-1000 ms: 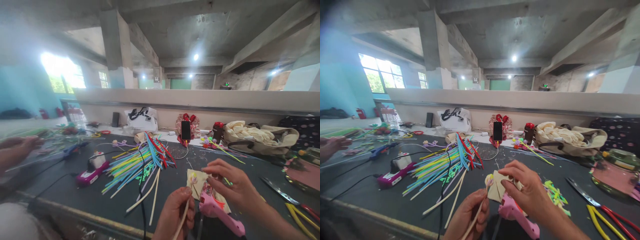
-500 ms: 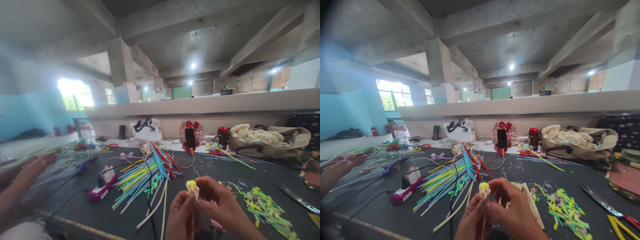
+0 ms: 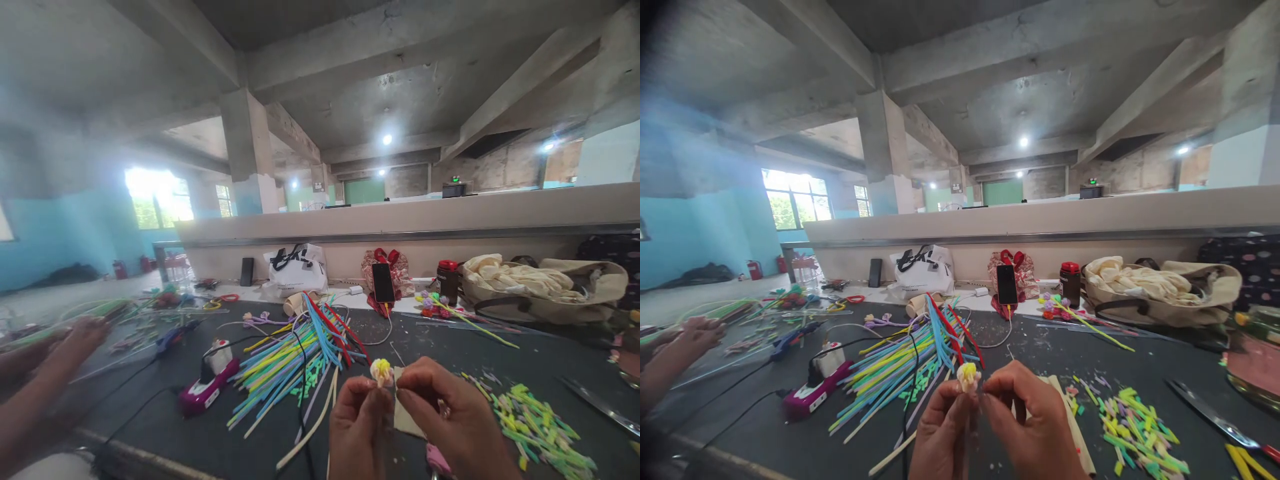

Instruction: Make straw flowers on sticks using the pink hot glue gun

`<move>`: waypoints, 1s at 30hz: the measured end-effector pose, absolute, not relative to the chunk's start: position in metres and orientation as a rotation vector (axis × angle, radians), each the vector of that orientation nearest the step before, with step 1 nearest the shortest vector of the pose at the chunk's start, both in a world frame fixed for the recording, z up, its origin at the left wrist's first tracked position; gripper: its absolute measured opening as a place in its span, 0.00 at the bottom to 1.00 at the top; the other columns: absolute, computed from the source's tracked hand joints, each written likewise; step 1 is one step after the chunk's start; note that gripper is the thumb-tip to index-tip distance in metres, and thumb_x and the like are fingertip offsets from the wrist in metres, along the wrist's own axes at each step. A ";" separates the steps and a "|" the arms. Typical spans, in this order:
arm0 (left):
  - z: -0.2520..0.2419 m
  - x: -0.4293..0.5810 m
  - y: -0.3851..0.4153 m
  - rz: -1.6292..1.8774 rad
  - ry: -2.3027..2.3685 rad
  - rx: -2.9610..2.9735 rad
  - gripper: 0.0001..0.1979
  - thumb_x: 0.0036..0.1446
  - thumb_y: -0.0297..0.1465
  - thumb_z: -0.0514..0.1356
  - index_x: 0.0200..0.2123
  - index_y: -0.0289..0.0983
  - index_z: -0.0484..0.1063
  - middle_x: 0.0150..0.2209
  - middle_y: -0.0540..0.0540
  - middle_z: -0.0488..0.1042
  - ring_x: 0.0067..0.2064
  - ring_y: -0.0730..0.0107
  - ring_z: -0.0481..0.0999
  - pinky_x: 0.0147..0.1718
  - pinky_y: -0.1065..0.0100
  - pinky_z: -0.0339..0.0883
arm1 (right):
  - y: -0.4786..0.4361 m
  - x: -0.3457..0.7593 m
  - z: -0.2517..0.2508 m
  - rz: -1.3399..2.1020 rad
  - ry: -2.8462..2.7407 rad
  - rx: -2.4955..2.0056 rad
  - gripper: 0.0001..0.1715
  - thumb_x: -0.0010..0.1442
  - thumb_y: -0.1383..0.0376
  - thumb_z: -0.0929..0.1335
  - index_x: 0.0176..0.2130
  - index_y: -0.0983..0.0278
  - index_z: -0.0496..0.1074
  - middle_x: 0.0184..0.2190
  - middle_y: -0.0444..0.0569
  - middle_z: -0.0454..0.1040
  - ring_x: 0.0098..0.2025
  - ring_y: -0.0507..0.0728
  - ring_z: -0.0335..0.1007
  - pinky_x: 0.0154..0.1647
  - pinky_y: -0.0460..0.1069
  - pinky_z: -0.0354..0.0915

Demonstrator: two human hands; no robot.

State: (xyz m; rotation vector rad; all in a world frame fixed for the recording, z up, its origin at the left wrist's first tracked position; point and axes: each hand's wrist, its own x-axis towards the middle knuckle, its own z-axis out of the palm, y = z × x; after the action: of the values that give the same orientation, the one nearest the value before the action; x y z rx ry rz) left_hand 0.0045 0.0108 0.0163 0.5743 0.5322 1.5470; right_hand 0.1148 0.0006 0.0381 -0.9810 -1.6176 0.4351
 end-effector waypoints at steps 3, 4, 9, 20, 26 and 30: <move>0.016 0.004 0.011 1.587 0.559 0.609 0.12 0.33 0.32 0.69 0.21 0.37 0.68 0.16 0.54 0.71 0.18 0.80 0.65 0.17 0.78 0.53 | 0.001 0.113 0.038 0.426 -1.620 -0.978 0.07 0.54 0.63 0.65 0.28 0.62 0.71 0.23 0.43 0.71 0.24 0.52 0.66 0.20 0.43 0.57; 0.016 0.004 0.011 1.601 0.553 0.617 0.12 0.33 0.32 0.69 0.21 0.37 0.68 0.16 0.54 0.71 0.18 0.80 0.65 0.17 0.78 0.53 | 0.001 0.112 0.038 0.423 -1.615 -0.993 0.07 0.53 0.62 0.65 0.28 0.62 0.71 0.23 0.43 0.71 0.24 0.52 0.66 0.19 0.44 0.57; 0.015 0.005 0.012 1.629 0.538 0.624 0.11 0.34 0.33 0.69 0.21 0.37 0.69 0.15 0.55 0.69 0.17 0.81 0.62 0.17 0.78 0.53 | -0.001 0.109 0.042 0.376 -1.602 -1.066 0.08 0.53 0.61 0.66 0.27 0.61 0.72 0.21 0.42 0.70 0.22 0.51 0.64 0.19 0.43 0.57; -0.002 0.012 0.017 1.609 0.591 0.653 0.14 0.33 0.36 0.69 0.21 0.36 0.68 0.15 0.55 0.68 0.17 0.80 0.62 0.15 0.79 0.52 | 0.000 0.108 0.041 0.396 -1.605 -1.064 0.12 0.54 0.60 0.65 0.24 0.62 0.71 0.19 0.42 0.69 0.21 0.51 0.63 0.20 0.43 0.58; 0.000 0.014 0.016 1.589 0.539 0.585 0.12 0.33 0.34 0.69 0.20 0.37 0.69 0.14 0.55 0.68 0.17 0.81 0.63 0.18 0.80 0.55 | 0.001 0.107 0.039 0.374 -1.588 -1.066 0.13 0.54 0.59 0.65 0.22 0.63 0.70 0.18 0.41 0.68 0.20 0.50 0.63 0.21 0.43 0.57; 0.002 0.014 0.016 1.550 0.519 0.523 0.12 0.35 0.34 0.68 0.22 0.37 0.69 0.14 0.56 0.68 0.15 0.81 0.62 0.14 0.80 0.52 | 0.002 0.107 0.038 0.361 -1.594 -1.089 0.13 0.53 0.59 0.65 0.21 0.62 0.70 0.17 0.41 0.67 0.20 0.50 0.62 0.20 0.43 0.56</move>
State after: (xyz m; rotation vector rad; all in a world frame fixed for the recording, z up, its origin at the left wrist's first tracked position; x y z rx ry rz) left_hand 0.0142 0.0155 0.0019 0.5234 0.5194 1.5502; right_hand 0.1070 0.0018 0.0382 -1.0889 -1.5939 0.3611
